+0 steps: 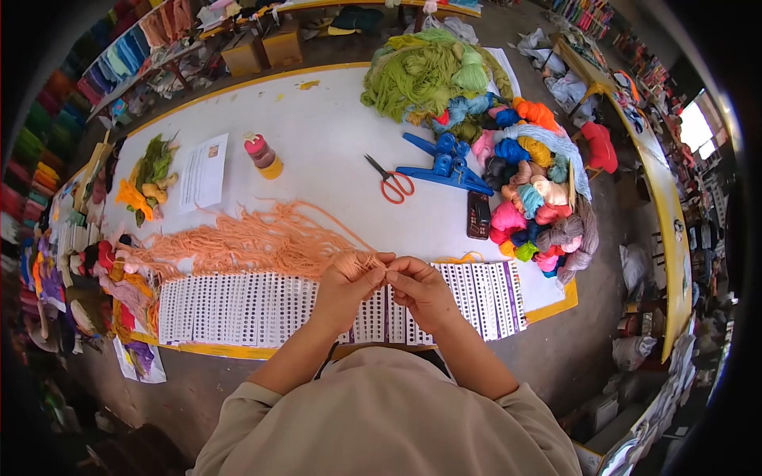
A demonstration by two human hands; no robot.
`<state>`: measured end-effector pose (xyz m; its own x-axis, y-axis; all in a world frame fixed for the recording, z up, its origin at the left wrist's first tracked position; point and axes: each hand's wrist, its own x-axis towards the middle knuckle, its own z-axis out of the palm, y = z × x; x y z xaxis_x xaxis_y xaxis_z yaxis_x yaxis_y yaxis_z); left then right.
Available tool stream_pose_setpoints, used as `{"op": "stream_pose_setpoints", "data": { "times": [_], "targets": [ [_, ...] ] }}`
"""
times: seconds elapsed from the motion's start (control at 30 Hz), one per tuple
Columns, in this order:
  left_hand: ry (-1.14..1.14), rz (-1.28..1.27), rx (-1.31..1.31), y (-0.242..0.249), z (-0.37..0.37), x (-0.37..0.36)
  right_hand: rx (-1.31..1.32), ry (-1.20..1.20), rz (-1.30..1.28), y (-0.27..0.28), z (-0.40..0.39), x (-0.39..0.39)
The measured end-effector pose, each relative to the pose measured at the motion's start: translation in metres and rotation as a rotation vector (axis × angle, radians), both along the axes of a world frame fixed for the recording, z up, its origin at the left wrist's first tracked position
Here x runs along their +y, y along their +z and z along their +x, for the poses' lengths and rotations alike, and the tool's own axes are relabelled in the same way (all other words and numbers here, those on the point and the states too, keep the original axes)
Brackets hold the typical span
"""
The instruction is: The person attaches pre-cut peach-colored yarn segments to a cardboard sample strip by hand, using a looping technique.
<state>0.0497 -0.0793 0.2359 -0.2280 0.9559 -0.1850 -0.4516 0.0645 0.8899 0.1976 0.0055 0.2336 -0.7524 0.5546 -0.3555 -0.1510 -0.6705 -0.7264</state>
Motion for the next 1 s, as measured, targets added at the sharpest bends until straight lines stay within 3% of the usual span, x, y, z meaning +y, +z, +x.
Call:
{"op": "stream_pose_setpoints", "data": {
  "times": [0.37, 1.0],
  "targets": [
    [0.086, 0.07, -0.419, 0.008, 0.007, 0.002, 0.001, -0.009, 0.003, 0.005, 0.005, -0.001],
    [0.023, 0.073, -0.443, -0.008, 0.013, 0.01, -0.134, -0.032, 0.172, 0.001, 0.005, 0.002]
  ]
}}
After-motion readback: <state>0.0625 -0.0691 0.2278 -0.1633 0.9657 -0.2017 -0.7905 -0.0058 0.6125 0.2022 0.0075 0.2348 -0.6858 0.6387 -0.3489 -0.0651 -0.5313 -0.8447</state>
